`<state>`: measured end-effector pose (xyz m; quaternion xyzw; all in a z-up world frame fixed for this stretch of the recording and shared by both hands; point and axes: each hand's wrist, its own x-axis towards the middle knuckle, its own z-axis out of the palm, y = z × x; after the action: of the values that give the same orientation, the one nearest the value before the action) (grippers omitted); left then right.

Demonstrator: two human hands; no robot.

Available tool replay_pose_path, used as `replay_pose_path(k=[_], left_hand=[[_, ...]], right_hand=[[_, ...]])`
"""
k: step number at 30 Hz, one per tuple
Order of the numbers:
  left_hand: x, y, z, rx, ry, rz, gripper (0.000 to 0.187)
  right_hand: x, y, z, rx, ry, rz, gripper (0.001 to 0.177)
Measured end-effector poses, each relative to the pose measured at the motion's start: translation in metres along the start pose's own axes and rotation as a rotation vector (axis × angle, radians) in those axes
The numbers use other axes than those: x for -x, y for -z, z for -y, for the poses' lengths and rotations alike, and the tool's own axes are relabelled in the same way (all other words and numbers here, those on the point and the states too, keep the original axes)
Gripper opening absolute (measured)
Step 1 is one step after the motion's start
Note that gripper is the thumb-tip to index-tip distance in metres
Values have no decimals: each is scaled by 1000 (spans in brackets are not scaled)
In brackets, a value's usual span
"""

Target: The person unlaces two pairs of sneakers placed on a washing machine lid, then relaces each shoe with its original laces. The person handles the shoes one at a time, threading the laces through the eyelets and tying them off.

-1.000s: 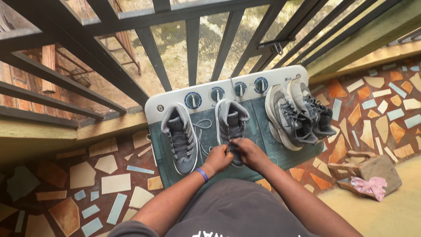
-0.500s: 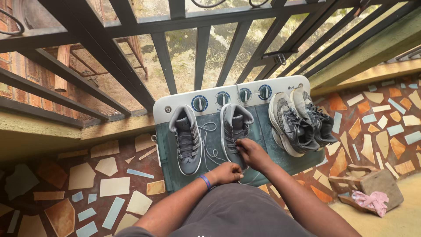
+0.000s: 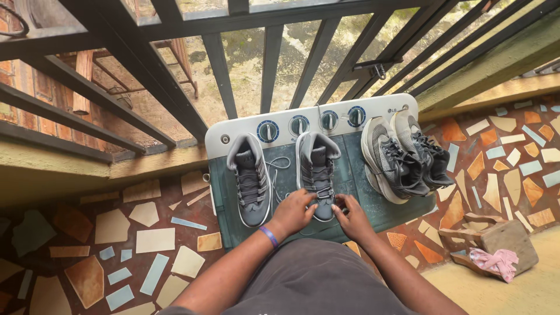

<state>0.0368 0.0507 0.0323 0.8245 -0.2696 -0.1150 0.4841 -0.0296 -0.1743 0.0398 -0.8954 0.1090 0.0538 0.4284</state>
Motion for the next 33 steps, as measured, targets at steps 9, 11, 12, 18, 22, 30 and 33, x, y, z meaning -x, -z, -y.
replay_pose_path(k=[9, 11, 12, 18, 22, 30, 33], left_hand=[[-38, -24, -15, -206, -80, -128, 11], [-43, -32, -15, -215, -80, -147, 12], [-45, -37, -16, -241, -69, -130, 12], [-54, -57, -6, -229, 22, -32, 18], [-61, -45, 22, 39, -2, 59, 11], [-46, -31, 17, 134, -32, 152, 33], [-44, -32, 11, 44, 25, 93, 30]], right_hand=[[-23, 18, 16, 213, 40, 155, 23], [-26, 19, 21, 169, -24, 103, 23], [-26, 20, 23, 147, -58, 77, 24], [-32, 15, 26, 142, -19, 115, 36], [-26, 12, 20, 126, -64, 143, 43], [-25, 5, 17, 253, -109, 117, 40], [-29, 6, 12, 252, -59, 115, 39]])
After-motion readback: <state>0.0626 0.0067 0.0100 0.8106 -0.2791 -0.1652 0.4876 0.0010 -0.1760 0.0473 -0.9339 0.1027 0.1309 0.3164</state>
